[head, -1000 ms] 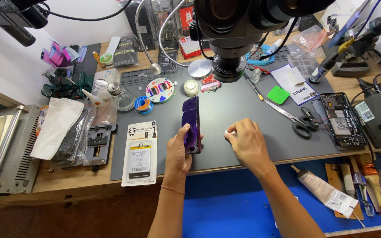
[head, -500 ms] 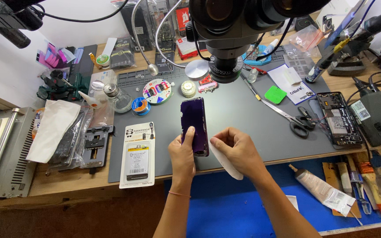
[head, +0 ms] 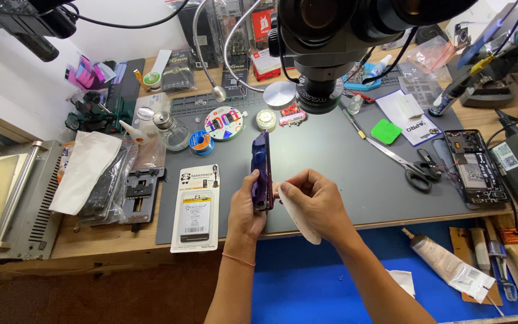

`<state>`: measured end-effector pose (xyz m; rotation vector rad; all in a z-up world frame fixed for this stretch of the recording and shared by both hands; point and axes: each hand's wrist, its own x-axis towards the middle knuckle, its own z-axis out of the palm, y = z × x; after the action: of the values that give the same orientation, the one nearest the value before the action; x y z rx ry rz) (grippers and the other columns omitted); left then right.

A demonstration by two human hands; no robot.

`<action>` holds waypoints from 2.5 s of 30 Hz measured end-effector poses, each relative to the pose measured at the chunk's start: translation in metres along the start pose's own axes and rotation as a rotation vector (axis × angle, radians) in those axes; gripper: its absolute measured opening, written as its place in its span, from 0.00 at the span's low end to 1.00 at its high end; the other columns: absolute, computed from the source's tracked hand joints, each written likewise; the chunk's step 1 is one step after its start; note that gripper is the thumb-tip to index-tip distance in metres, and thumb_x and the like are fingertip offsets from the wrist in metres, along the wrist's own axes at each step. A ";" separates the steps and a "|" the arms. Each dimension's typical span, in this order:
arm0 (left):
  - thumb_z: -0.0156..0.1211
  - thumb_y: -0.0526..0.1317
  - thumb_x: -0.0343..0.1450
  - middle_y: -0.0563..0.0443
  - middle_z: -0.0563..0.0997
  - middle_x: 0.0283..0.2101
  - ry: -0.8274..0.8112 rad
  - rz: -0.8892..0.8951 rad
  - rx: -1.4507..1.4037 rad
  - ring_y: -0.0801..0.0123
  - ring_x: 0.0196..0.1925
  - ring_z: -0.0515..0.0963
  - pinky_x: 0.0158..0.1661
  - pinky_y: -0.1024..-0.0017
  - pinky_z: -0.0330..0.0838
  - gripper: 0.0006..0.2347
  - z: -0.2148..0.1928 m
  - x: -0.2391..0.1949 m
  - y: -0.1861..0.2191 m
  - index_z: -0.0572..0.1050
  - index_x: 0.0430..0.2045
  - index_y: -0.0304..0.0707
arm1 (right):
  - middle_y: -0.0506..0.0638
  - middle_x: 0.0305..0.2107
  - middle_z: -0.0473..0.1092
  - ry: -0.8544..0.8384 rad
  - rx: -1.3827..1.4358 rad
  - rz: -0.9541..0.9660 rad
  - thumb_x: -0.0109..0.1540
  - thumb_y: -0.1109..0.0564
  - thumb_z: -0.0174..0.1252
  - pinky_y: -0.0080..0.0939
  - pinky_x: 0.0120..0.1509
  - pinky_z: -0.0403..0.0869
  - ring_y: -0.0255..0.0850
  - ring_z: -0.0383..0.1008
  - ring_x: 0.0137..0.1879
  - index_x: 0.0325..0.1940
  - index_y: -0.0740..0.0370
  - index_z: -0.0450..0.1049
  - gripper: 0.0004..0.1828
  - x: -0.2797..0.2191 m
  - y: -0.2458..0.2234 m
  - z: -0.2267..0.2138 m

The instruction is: The person holds a purple smartphone and wipes its back and sides with a white cloth. They rotate the device to clean different areas, then place it on the workbench and continue wiping the surface.

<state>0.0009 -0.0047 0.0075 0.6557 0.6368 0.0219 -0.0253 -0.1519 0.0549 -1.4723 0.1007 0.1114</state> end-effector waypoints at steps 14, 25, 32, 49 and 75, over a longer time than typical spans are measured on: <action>0.73 0.37 0.69 0.40 0.79 0.21 -0.052 0.143 0.131 0.62 0.19 0.80 0.28 0.66 0.79 0.11 0.001 -0.006 -0.009 0.76 0.23 0.28 | 0.55 0.30 0.77 0.021 -0.156 -0.006 0.61 0.52 0.70 0.39 0.40 0.74 0.40 0.77 0.38 0.43 0.64 0.82 0.13 0.013 0.011 -0.007; 0.70 0.40 0.74 0.44 0.77 0.14 -0.056 0.388 0.473 0.71 0.15 0.77 0.21 0.71 0.76 0.18 0.015 -0.035 -0.017 0.72 0.13 0.36 | 0.53 0.30 0.79 0.088 -0.236 0.033 0.62 0.52 0.69 0.39 0.40 0.76 0.39 0.78 0.38 0.42 0.63 0.82 0.12 0.006 0.013 -0.018; 0.66 0.44 0.76 0.54 0.73 0.13 -0.046 0.532 0.712 0.79 0.16 0.68 0.21 0.77 0.66 0.18 0.011 -0.038 -0.019 0.72 0.13 0.41 | 0.51 0.19 0.74 0.125 -0.134 0.001 0.65 0.46 0.68 0.33 0.29 0.72 0.34 0.73 0.27 0.39 0.64 0.82 0.17 0.018 0.046 -0.023; 0.65 0.45 0.76 0.51 0.71 0.20 -0.012 0.637 0.905 0.75 0.25 0.69 0.29 0.72 0.68 0.18 0.019 -0.046 -0.020 0.73 0.15 0.39 | 0.52 0.13 0.69 0.296 -0.203 -0.097 0.68 0.47 0.66 0.35 0.26 0.66 0.34 0.66 0.22 0.31 0.64 0.79 0.19 0.016 0.053 -0.017; 0.64 0.48 0.76 0.50 0.71 0.24 -0.055 0.643 0.951 0.75 0.30 0.70 0.35 0.71 0.71 0.18 0.015 -0.047 -0.023 0.74 0.18 0.38 | 0.50 0.11 0.67 0.359 -0.197 -0.171 0.67 0.47 0.67 0.34 0.26 0.65 0.33 0.65 0.20 0.28 0.61 0.78 0.19 0.031 0.064 -0.015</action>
<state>-0.0329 -0.0416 0.0282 1.7579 0.3301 0.3115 -0.0038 -0.1601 -0.0140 -1.6792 0.2598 -0.2914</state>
